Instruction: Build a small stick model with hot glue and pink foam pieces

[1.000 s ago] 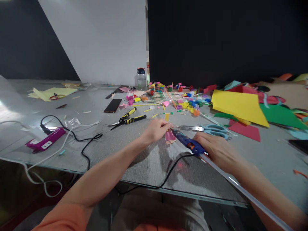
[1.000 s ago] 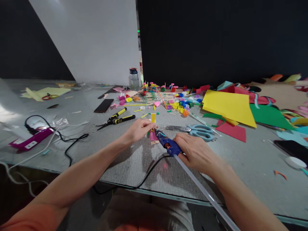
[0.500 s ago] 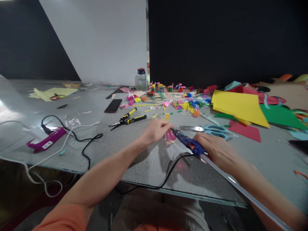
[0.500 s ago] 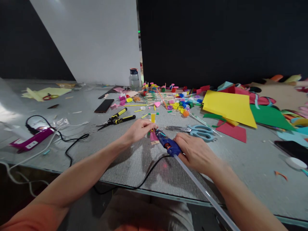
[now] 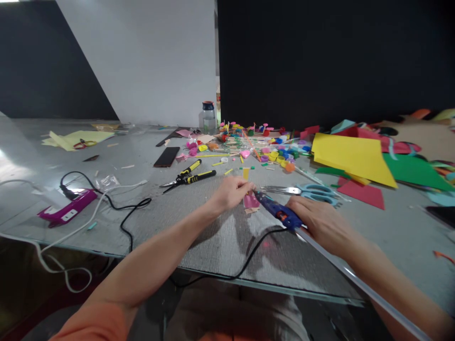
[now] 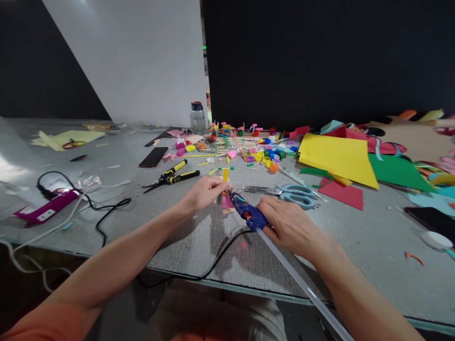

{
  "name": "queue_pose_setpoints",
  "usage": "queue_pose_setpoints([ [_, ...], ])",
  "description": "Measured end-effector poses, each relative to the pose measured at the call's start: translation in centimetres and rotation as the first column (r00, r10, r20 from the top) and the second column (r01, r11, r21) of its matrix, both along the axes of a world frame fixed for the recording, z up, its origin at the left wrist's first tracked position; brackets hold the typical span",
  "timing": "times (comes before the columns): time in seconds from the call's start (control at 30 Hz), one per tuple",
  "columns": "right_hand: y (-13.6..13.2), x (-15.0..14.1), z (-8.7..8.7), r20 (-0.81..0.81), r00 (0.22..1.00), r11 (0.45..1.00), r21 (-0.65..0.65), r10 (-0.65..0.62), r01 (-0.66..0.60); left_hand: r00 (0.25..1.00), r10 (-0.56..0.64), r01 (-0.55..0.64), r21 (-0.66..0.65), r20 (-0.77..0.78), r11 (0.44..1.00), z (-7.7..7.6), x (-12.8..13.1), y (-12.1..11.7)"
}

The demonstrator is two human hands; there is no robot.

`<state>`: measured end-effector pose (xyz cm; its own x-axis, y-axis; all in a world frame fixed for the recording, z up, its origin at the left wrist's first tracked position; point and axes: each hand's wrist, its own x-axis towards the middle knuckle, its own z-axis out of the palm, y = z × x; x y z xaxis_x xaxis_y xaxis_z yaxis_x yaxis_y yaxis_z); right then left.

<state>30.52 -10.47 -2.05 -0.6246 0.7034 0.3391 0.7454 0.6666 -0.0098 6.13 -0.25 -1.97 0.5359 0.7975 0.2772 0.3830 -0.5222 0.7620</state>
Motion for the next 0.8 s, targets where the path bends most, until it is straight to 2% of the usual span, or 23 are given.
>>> queue_pose_setpoints([
  [0.4, 0.06, -0.28, -0.04, 0.025, 1.0, 0.998, 0.054, 0.011, -0.013, 1.0, -0.005, 0.005, -0.012, -0.003, 1.0, 0.06, 0.13, 0.05],
  [0.8, -0.12, 0.11, 0.21, -0.026, 1.0, 1.0, 0.006, 0.01, -0.01, 1.0, -0.01, 0.01, 0.011, 0.015, 1.0, 0.01, -0.02, 0.08],
])
